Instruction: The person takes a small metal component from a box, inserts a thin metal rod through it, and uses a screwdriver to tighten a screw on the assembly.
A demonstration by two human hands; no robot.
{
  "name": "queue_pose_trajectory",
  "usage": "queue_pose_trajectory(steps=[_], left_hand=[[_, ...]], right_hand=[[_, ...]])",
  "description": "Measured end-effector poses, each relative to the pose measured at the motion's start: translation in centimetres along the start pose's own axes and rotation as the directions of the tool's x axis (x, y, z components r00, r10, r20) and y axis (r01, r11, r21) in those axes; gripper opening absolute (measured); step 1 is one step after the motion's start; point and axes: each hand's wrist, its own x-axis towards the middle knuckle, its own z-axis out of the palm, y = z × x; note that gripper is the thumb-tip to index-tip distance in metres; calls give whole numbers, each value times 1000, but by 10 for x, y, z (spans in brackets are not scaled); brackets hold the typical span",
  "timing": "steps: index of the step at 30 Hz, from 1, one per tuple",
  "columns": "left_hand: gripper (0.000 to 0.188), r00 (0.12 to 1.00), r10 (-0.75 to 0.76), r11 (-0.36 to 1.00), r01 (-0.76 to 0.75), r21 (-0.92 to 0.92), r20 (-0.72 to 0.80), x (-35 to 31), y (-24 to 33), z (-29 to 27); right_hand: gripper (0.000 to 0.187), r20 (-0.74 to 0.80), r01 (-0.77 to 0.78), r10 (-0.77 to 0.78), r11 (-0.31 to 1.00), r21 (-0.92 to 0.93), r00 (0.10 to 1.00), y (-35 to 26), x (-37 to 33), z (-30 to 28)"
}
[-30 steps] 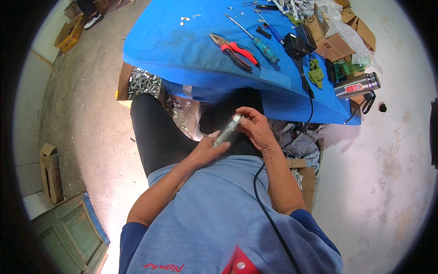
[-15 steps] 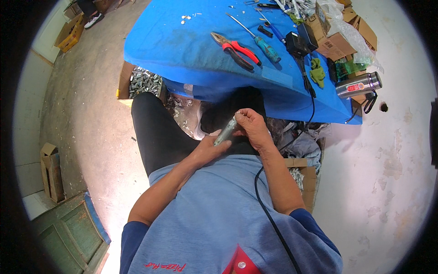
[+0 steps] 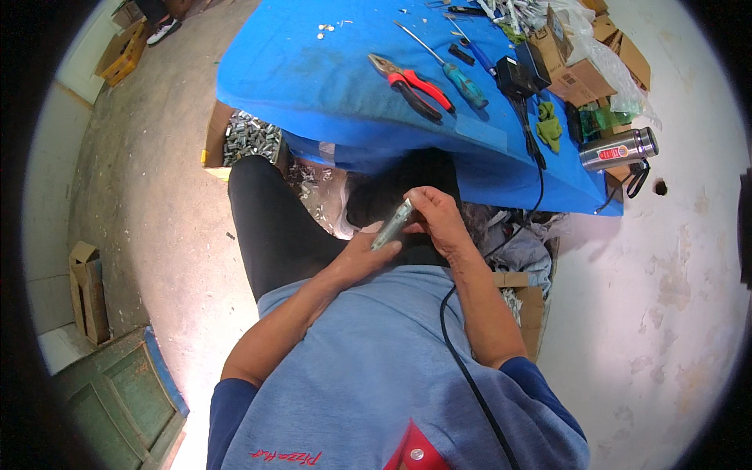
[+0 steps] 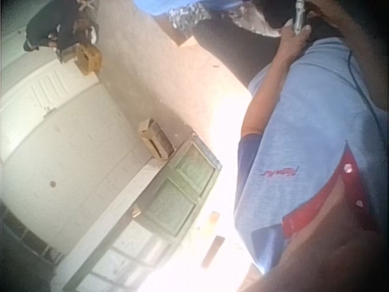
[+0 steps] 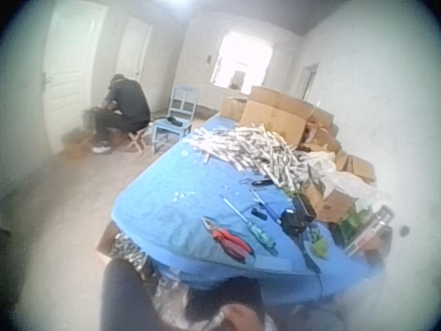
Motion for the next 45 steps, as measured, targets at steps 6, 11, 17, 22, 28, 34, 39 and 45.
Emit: queue_pose_trajectory(steps=[6,11,17,22,28,34,39,45], left_hand=[[40,999,16,1000,-15,19,-38,0,-2,2],[41,999,5,994,0,113,-44,-3,8,0],[34,994,-114,981,111,159,6,-1,6,-4],[42,999,35,983,-32,182,-14,-1,-5,-4],[37,1000,-9,999,9,-33,-6,1,-9,-2],[35,978,-208,959,205,-197,7,-1,-7,-7],[44,976,-175,926,207,-314,127,-4,-8,-13],[44,967,-160,896,226,-383,196,-4,-5,-9]], right_hand=[[29,-15,-58,56,962,-268,998,-4,9,-1],[28,-29,-37,34,996,-82,999,5,6,-1],[26,-22,-57,59,993,101,998,12,2,-3],[25,6,-105,106,975,195,994,24,4,-9],[28,18,-200,214,871,448,977,73,14,2],[25,44,-115,106,924,365,993,30,-7,-9],[22,-447,281,-356,933,-226,821,32,-64,-57],[34,-702,-596,-563,403,-694,436,127,-183,-243]])
